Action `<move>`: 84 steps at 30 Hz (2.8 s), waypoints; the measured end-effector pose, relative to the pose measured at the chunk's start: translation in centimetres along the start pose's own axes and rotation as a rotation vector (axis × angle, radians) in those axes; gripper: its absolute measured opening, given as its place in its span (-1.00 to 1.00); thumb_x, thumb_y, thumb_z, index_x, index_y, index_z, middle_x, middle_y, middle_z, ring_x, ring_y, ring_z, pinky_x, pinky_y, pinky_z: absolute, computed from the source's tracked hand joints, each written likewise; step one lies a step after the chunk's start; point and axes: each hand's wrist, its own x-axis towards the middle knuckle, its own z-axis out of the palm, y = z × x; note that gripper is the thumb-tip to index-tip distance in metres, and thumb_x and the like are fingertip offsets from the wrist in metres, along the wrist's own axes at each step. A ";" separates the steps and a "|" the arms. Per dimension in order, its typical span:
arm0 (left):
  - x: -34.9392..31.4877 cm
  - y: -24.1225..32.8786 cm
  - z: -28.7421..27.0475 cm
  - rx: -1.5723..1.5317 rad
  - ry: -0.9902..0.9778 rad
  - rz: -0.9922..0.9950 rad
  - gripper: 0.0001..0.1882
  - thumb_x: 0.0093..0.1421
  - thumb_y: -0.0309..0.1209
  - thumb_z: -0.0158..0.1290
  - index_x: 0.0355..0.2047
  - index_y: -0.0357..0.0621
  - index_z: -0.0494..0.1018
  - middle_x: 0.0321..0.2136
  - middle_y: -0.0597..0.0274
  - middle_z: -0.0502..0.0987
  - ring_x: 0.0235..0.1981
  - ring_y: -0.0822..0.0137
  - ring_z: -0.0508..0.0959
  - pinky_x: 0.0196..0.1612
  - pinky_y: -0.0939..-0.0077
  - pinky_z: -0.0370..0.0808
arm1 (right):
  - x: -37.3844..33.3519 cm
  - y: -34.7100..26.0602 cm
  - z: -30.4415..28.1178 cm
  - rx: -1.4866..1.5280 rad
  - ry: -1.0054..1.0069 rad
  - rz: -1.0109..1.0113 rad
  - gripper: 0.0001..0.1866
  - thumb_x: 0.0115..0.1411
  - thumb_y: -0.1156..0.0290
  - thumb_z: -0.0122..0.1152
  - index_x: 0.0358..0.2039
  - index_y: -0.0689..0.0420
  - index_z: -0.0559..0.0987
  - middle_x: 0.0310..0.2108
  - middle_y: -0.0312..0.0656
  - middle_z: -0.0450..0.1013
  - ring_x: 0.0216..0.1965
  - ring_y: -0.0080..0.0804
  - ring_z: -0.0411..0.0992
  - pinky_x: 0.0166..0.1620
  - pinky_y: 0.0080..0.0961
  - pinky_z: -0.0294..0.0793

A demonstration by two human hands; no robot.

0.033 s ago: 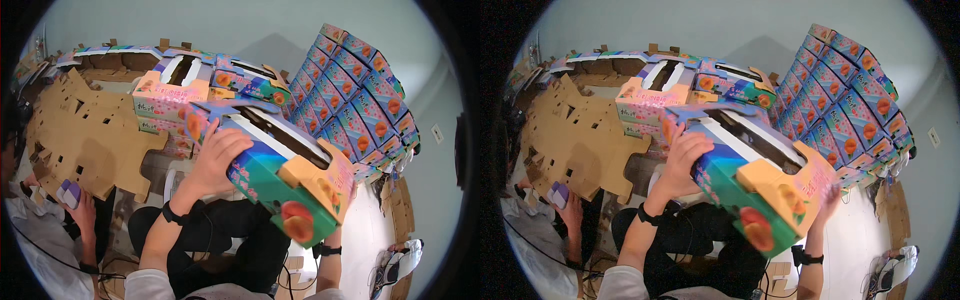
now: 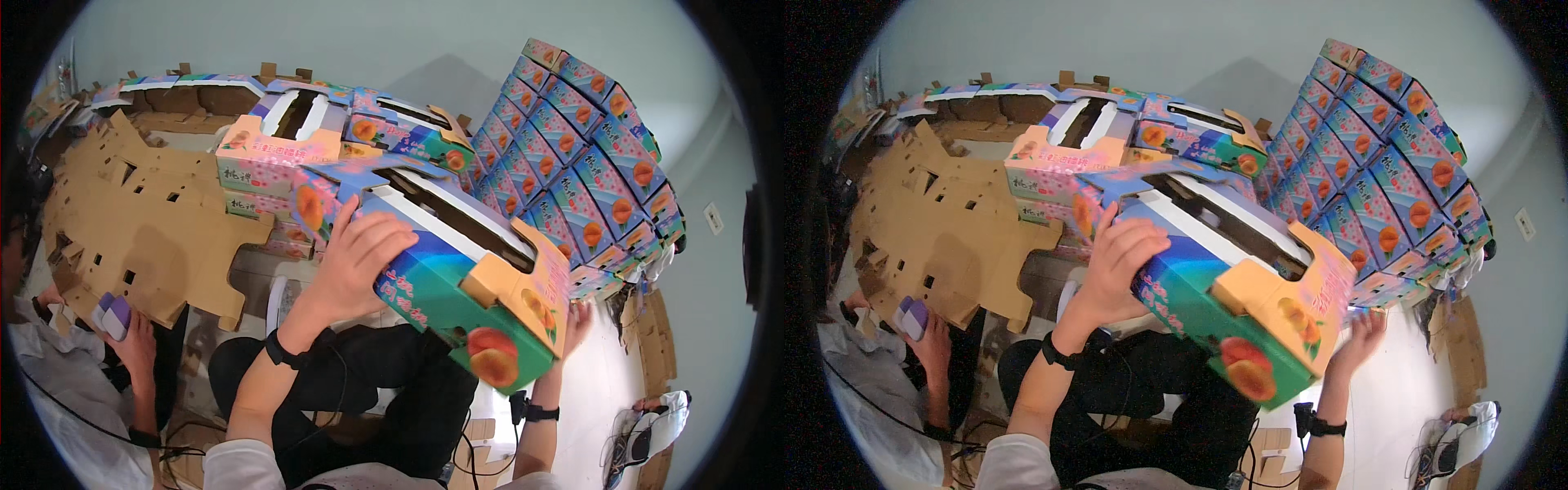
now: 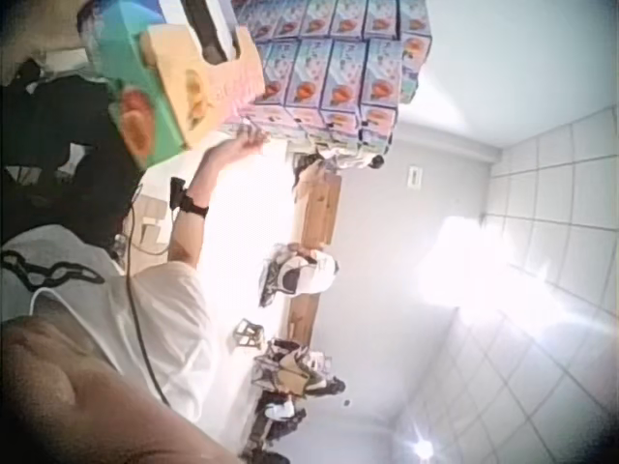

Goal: Assembling and stacking cardboard fruit boxes.

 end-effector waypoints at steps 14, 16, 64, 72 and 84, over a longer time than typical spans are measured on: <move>-0.6 4.2 2.9 0.370 -0.104 0.054 -0.50 0.14 -0.44 0.09 0.14 -0.13 0.50 0.09 0.21 0.50 0.19 0.23 0.44 0.39 0.05 0.22 | -11.2 -15.1 14.3 -0.971 -0.823 -0.879 0.15 -0.42 0.35 0.65 0.29 0.24 0.33 0.30 0.01 0.28 0.26 -0.05 0.31 0.34 0.22 0.06; -0.7 4.6 3.3 0.382 -0.130 0.047 -0.47 0.15 -0.44 0.09 0.18 -0.12 0.47 0.13 0.21 0.48 0.21 0.20 0.42 0.39 -0.06 0.21 | -10.6 -13.3 13.7 -0.903 -0.843 -0.887 0.13 -0.41 0.36 0.64 0.29 0.22 0.34 0.27 -0.02 0.32 0.23 -0.07 0.33 0.32 0.16 0.09; -3.6 -5.2 3.4 0.355 0.103 -0.195 -0.34 0.15 -0.52 0.19 0.25 -0.26 0.23 0.28 -0.13 0.29 0.32 -0.17 0.28 0.37 -0.02 0.19 | 46.7 -16.0 -7.2 -1.149 -0.051 -1.171 -0.09 0.05 0.43 0.43 0.38 0.26 0.18 0.23 0.17 0.30 0.29 0.19 0.25 0.35 -0.12 0.23; -4.5 -7.4 3.2 0.366 -0.004 -0.262 -0.37 0.17 -0.56 0.16 0.25 -0.24 0.24 0.26 -0.17 0.31 0.27 -0.16 0.34 0.32 0.00 0.28 | 48.9 -11.1 -6.7 -1.132 -0.006 -1.098 -0.14 0.17 0.35 0.41 0.40 0.23 0.16 0.29 0.20 0.27 0.32 0.21 0.25 0.33 -0.10 0.25; -5.0 -7.3 4.8 0.357 -0.078 -0.286 -0.38 0.12 -0.62 0.15 0.21 -0.24 0.28 0.26 -0.16 0.31 0.25 -0.12 0.37 0.28 0.10 0.33 | 53.1 -9.1 -7.7 -1.138 0.010 -0.987 -0.02 0.05 0.36 0.53 0.40 0.21 0.16 0.30 0.14 0.29 0.30 0.12 0.30 0.29 -0.15 0.32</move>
